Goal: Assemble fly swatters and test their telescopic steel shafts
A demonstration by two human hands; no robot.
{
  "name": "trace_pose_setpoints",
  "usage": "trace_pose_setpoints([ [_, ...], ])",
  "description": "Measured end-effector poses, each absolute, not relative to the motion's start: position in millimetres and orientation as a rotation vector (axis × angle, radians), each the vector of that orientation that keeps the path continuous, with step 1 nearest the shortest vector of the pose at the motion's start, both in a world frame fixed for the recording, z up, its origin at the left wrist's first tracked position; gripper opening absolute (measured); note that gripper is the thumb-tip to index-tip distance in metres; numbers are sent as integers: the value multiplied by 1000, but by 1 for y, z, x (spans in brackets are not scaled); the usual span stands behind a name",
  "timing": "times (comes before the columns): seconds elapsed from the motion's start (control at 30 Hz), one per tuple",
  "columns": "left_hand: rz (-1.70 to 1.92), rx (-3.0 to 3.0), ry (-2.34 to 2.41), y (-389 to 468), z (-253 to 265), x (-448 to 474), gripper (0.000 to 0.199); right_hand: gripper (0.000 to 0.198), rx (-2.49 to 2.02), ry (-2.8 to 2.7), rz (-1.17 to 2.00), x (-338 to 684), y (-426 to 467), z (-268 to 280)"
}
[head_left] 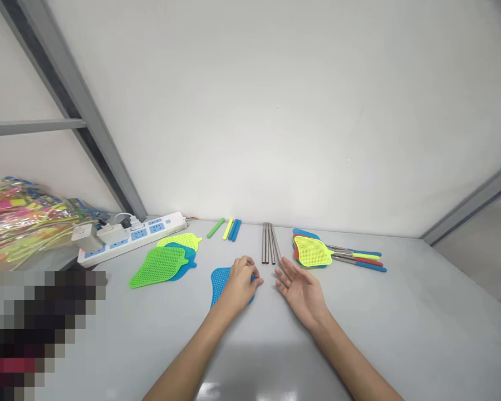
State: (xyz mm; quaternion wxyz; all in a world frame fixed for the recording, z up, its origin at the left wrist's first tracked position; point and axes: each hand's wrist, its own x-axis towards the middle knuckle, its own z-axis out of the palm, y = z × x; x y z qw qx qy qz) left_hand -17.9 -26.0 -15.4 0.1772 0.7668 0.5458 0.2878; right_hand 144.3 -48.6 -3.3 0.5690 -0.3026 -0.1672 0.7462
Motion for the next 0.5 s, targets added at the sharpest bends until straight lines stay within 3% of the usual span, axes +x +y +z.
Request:
trace_pose_setpoints([
  [0.2, 762, 2167, 1547, -28, -11, -16, 6, 24, -733, -345, 1786, 149, -43, -7],
  [0.5, 778, 2177, 1523, -28, -13, -18, 6, 38, -855, -606, 1713, 142, -49, -3],
])
